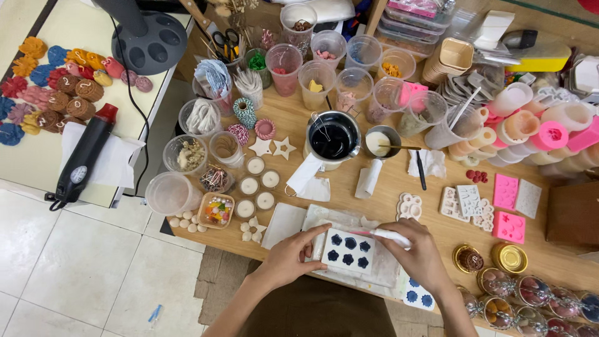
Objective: The person adds dark liquid wax into flower-shaped molds using a small spoon, then stirs white wax in a small pitcher and adds a small flower-shaped candle onto a larger rectangular candle base.
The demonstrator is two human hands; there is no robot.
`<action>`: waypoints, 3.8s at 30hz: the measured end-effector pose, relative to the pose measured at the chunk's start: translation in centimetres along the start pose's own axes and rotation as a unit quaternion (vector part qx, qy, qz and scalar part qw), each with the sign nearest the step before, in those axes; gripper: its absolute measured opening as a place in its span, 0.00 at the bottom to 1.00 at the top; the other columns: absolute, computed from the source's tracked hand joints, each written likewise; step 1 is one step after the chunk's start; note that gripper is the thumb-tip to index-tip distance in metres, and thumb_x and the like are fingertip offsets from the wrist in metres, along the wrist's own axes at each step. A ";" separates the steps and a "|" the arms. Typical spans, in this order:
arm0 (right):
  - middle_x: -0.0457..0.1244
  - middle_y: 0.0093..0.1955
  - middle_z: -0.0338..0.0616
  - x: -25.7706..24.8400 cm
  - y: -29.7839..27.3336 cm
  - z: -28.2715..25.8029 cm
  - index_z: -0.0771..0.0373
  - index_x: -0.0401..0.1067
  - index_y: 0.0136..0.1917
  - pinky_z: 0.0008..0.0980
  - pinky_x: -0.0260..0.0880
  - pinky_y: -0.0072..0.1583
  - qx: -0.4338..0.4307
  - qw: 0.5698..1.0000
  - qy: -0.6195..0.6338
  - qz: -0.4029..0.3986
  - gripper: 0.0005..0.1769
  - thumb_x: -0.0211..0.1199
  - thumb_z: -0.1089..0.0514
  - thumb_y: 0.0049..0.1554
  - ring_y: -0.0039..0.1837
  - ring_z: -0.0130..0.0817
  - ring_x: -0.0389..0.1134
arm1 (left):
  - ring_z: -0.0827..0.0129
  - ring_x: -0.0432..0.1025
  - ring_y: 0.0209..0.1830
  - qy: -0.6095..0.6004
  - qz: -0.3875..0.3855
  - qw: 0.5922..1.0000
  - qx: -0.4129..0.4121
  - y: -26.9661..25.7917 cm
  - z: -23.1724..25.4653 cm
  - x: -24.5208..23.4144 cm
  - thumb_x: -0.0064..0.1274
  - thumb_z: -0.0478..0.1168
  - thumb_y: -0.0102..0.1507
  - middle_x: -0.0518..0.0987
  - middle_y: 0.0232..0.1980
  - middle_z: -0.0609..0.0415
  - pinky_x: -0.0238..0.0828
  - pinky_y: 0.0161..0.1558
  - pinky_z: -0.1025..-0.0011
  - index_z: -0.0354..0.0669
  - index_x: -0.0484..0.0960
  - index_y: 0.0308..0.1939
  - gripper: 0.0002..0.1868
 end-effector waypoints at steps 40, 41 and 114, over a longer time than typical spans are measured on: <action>0.66 0.38 0.35 1.5 2.1 -2.3 0.49 0.82 0.51 0.38 0.56 0.56 -0.072 0.984 -0.146 -0.076 0.15 0.70 0.59 0.48 0.45 0.35 0.65 | 0.72 0.71 0.32 0.019 0.007 1.000 0.000 -0.2 -0.1 0.2 0.67 0.50 0.56 0.73 0.36 0.59 0.74 0.39 0.68 0.76 0.59 0.78 0.49; 0.66 0.38 0.35 1.5 2.1 -2.3 0.49 0.82 0.50 0.38 0.56 0.57 -0.074 0.984 -0.145 -0.075 0.15 0.70 0.59 0.48 0.45 0.35 0.65 | 0.72 0.71 0.32 0.023 0.006 1.000 0.000 -0.2 -0.1 0.2 0.67 0.51 0.56 0.73 0.36 0.59 0.74 0.39 0.68 0.76 0.58 0.78 0.49; 0.70 0.42 0.48 -3.9 22.5 4.2 0.54 0.81 0.53 0.46 0.68 0.56 0.043 0.969 -0.230 0.077 0.18 0.71 0.44 0.52 0.49 0.44 0.72 | 0.70 0.71 0.36 -0.069 -0.012 0.997 0.034 0.1 -0.7 0.9 0.67 0.52 0.58 0.72 0.38 0.58 0.72 0.43 0.66 0.71 0.62 0.80 0.47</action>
Point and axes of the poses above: each hand's wrist, its own y-axis towards the middle knuckle, its own x-axis out of the palm, z = x × y, the point moved 9 cm from there along y, towards the middle knuckle
